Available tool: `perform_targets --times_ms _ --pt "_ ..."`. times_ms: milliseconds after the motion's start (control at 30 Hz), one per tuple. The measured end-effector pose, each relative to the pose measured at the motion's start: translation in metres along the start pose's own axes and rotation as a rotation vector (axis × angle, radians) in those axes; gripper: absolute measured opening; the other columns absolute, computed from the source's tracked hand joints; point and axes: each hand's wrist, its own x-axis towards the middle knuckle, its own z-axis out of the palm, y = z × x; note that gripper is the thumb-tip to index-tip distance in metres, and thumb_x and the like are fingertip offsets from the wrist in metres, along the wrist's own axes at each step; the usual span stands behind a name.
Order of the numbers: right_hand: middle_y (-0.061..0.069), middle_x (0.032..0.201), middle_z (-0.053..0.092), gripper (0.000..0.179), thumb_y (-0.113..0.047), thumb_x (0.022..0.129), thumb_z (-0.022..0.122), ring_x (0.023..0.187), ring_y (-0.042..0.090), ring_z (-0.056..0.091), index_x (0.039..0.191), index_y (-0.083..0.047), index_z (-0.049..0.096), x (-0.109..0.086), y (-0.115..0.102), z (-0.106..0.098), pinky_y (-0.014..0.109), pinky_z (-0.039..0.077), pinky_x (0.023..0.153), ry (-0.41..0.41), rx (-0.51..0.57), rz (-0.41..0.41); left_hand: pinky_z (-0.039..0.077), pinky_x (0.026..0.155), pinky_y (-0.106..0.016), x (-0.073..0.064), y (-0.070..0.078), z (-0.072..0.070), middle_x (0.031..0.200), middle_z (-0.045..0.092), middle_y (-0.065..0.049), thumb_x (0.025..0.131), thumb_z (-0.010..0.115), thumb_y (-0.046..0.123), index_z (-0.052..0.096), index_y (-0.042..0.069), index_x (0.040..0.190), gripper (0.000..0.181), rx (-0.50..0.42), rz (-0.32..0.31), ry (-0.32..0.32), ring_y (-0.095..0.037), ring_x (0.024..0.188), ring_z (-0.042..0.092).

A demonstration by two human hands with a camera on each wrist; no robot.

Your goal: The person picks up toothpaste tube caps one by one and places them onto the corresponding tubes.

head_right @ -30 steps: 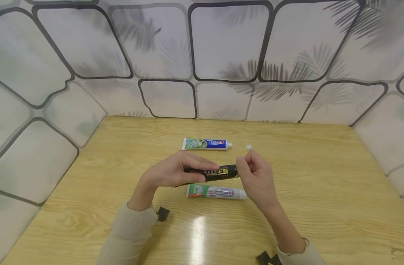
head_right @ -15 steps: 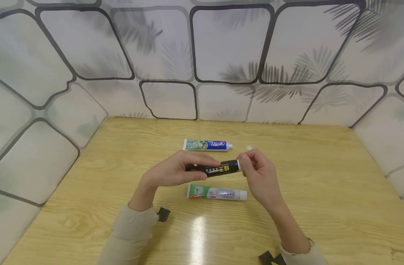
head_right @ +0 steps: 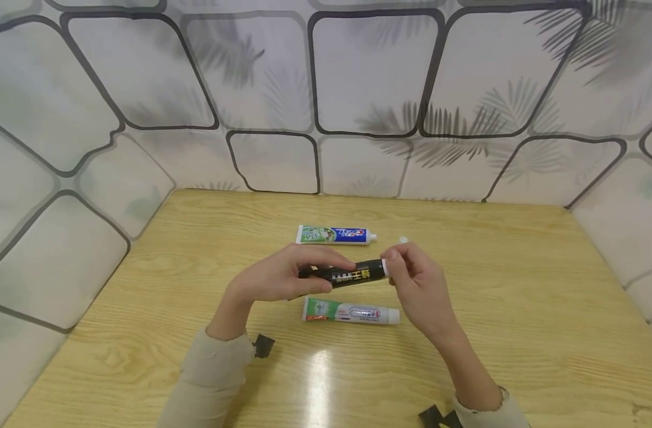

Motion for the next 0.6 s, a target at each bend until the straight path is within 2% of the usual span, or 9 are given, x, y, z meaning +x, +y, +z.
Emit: perform_targets --times_ms 200,400,600 --pt "0.007 0.063 0.049 0.024 -0.012 0.107 0.044 0.047 0.013 0.042 0.105 -0.003 0.066 -0.0001 0.0002 -0.0013 0.028 0.039 0.043 -0.044 -0.037 -0.003 0.046 0.081 -0.025 -0.0008 -0.0001 -0.0008 0.127 0.064 -0.003 0.096 0.065 0.007 0.062 0.007 0.134 0.039 -0.007 0.003 -0.001 -0.010 0.094 0.053" --pt "0.011 0.063 0.051 0.025 -0.014 0.107 0.044 0.048 0.015 0.045 0.104 -0.004 0.066 -0.0001 0.0000 -0.0021 0.027 0.041 0.045 -0.048 -0.077 0.000 0.046 0.081 -0.027 -0.0016 -0.0002 -0.0011 0.127 0.064 -0.002 0.095 0.066 0.006 0.062 0.008 0.133 0.039 -0.011 0.000 0.004 -0.009 0.094 0.053" --pt "0.006 0.064 0.052 0.025 -0.015 0.107 0.044 0.049 0.015 0.047 0.103 -0.003 0.065 -0.0009 0.0000 -0.0022 0.027 0.041 0.045 -0.039 -0.093 0.000 0.046 0.080 -0.028 -0.0012 0.0003 -0.0016 0.127 0.063 -0.003 0.095 0.066 0.005 0.061 0.007 0.134 0.040 -0.017 0.001 -0.005 -0.011 0.094 0.052"
